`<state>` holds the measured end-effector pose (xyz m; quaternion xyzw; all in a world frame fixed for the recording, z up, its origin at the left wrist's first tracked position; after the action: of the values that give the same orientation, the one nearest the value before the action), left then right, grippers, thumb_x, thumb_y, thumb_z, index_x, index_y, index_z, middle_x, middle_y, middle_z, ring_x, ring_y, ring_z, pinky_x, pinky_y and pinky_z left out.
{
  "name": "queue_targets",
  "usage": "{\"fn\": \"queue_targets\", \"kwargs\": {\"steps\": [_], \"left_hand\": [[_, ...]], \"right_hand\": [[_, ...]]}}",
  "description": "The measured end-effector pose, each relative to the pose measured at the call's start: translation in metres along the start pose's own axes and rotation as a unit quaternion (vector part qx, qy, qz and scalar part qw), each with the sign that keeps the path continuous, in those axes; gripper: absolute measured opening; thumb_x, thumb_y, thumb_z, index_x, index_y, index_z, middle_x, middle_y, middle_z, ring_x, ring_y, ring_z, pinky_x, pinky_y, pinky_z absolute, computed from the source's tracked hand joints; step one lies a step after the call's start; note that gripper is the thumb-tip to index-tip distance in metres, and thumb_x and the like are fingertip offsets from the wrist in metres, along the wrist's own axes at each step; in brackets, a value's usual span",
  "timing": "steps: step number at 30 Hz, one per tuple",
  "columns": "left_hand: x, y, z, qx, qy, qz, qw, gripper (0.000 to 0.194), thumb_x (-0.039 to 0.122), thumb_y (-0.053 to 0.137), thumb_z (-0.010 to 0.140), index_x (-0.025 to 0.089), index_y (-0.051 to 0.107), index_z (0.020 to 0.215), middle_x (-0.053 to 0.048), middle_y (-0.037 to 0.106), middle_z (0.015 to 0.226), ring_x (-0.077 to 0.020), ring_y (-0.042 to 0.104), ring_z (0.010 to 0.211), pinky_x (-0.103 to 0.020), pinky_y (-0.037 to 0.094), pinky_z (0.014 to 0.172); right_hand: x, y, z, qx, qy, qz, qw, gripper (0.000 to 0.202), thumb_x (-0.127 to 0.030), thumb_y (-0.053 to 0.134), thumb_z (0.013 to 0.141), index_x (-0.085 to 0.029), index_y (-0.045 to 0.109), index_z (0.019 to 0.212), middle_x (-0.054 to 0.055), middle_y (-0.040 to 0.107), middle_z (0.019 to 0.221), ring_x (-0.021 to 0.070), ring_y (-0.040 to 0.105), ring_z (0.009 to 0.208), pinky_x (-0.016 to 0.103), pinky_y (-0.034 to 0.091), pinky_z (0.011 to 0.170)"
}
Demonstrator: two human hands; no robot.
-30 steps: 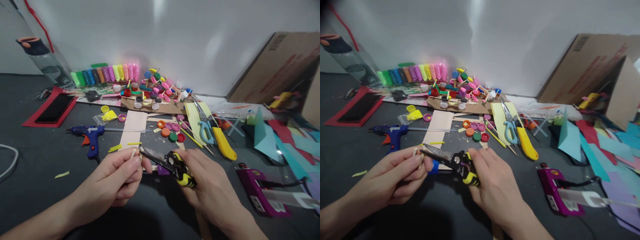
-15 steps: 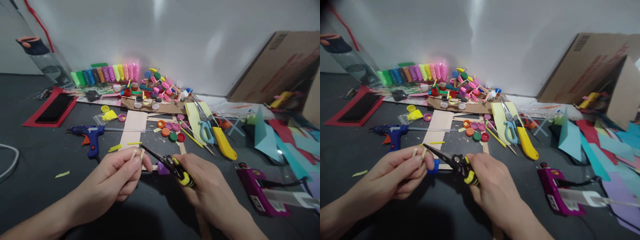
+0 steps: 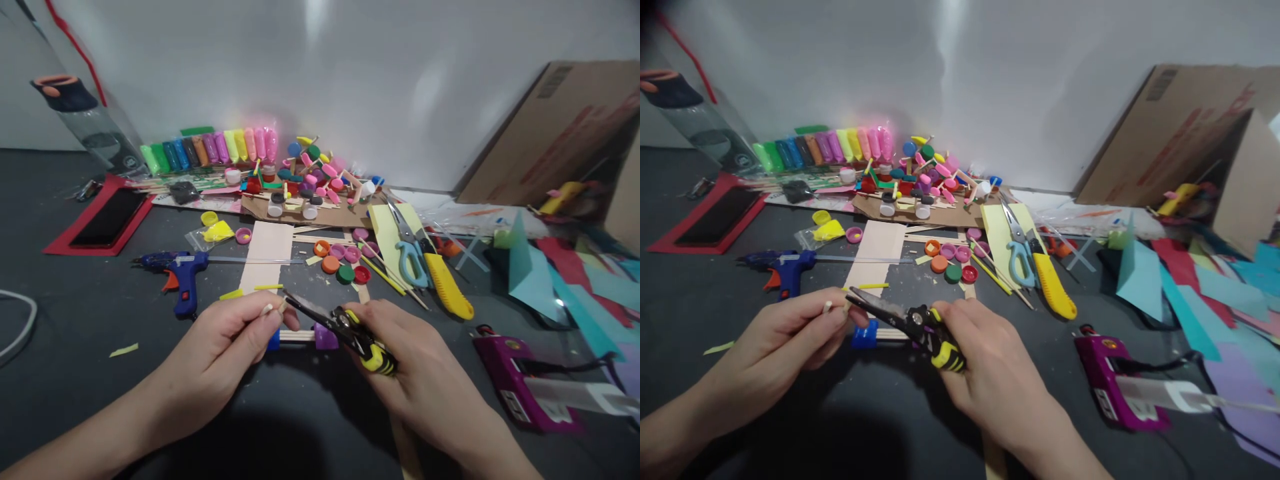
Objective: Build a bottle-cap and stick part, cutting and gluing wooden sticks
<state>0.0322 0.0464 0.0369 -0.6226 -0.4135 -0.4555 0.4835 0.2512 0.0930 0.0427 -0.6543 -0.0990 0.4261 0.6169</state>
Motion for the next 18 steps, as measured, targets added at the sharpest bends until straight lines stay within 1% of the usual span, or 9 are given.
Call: {"fn": "queue_targets", "kwargs": {"steps": [2, 5, 8, 11, 14, 18], "left_hand": [[0.0002, -0.0007, 0.0004, -0.001, 0.01, 0.02, 1.0, 0.033, 0.044, 0.04, 0.1, 0.022, 0.063, 0.092, 0.006, 0.04, 0.061, -0.0072, 0.032, 0.051, -0.019, 0.026, 0.044], [-0.0011, -0.0016, 0.0009, -0.003, 0.008, 0.026, 1.0, 0.032, 0.043, 0.04, 0.101, 0.022, 0.063, 0.093, 0.006, 0.039, 0.061, -0.0071, 0.032, 0.051, -0.019, 0.027, 0.044], [-0.0018, -0.0023, 0.0004, -0.009, 0.004, 0.015, 1.0, 0.032, 0.043, 0.038, 0.101, 0.023, 0.063, 0.097, 0.006, 0.038, 0.06, -0.007, 0.032, 0.051, -0.019, 0.027, 0.045], [-0.0005, -0.0023, -0.0001, -0.015, -0.001, 0.0, 1.0, 0.033, 0.044, 0.038, 0.101, 0.022, 0.064, 0.097, 0.006, 0.038, 0.06, -0.0076, 0.033, 0.052, -0.02, 0.026, 0.046], [0.0018, -0.0023, -0.0005, -0.011, -0.008, -0.004, 1.0, 0.035, 0.044, 0.039, 0.1, 0.021, 0.065, 0.094, 0.005, 0.037, 0.059, -0.0088, 0.033, 0.052, -0.021, 0.025, 0.046], [0.0035, -0.0026, -0.0018, 0.0, -0.002, 0.005, 1.0, 0.034, 0.044, 0.042, 0.099, 0.022, 0.067, 0.091, 0.004, 0.039, 0.059, -0.0098, 0.032, 0.052, -0.021, 0.027, 0.045]], "right_hand": [[0.0003, -0.0009, 0.0, 0.0, -0.002, -0.008, 1.0, 0.026, -0.009, 0.053, 0.081, -0.017, 0.057, 0.106, 0.007, 0.064, 0.09, 0.0232, 0.059, 0.082, 0.034, 0.048, 0.07], [0.0007, -0.0017, -0.0003, 0.0, -0.002, -0.016, 1.0, 0.027, -0.009, 0.053, 0.081, -0.017, 0.058, 0.107, 0.007, 0.064, 0.09, 0.0235, 0.059, 0.081, 0.034, 0.049, 0.069], [0.0004, -0.0017, -0.0015, 0.002, -0.003, -0.022, 1.0, 0.027, -0.009, 0.051, 0.082, -0.016, 0.059, 0.107, 0.007, 0.065, 0.088, 0.024, 0.06, 0.081, 0.034, 0.049, 0.068], [0.0002, -0.0004, -0.003, -0.009, 0.004, -0.01, 1.0, 0.027, -0.009, 0.05, 0.082, -0.017, 0.059, 0.106, 0.007, 0.065, 0.088, 0.0236, 0.061, 0.081, 0.034, 0.049, 0.069], [0.0006, 0.0004, -0.0034, -0.02, 0.016, 0.017, 1.0, 0.03, -0.007, 0.051, 0.081, -0.018, 0.059, 0.107, 0.006, 0.066, 0.092, 0.0222, 0.061, 0.084, 0.034, 0.05, 0.073], [-0.0001, -0.0023, -0.0013, 0.005, -0.007, 0.008, 1.0, 0.039, -0.008, 0.054, 0.077, -0.019, 0.056, 0.114, 0.008, 0.065, 0.099, 0.0231, 0.061, 0.091, 0.035, 0.051, 0.079]]}}
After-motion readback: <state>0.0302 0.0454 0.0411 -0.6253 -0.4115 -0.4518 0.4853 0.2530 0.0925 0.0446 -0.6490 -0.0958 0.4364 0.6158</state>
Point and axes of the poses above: each hand's wrist, its own z-axis towards the middle knuckle, its own y-axis out of the palm, x = y × z, the point moved 3 cm from there along z, towards the middle knuckle
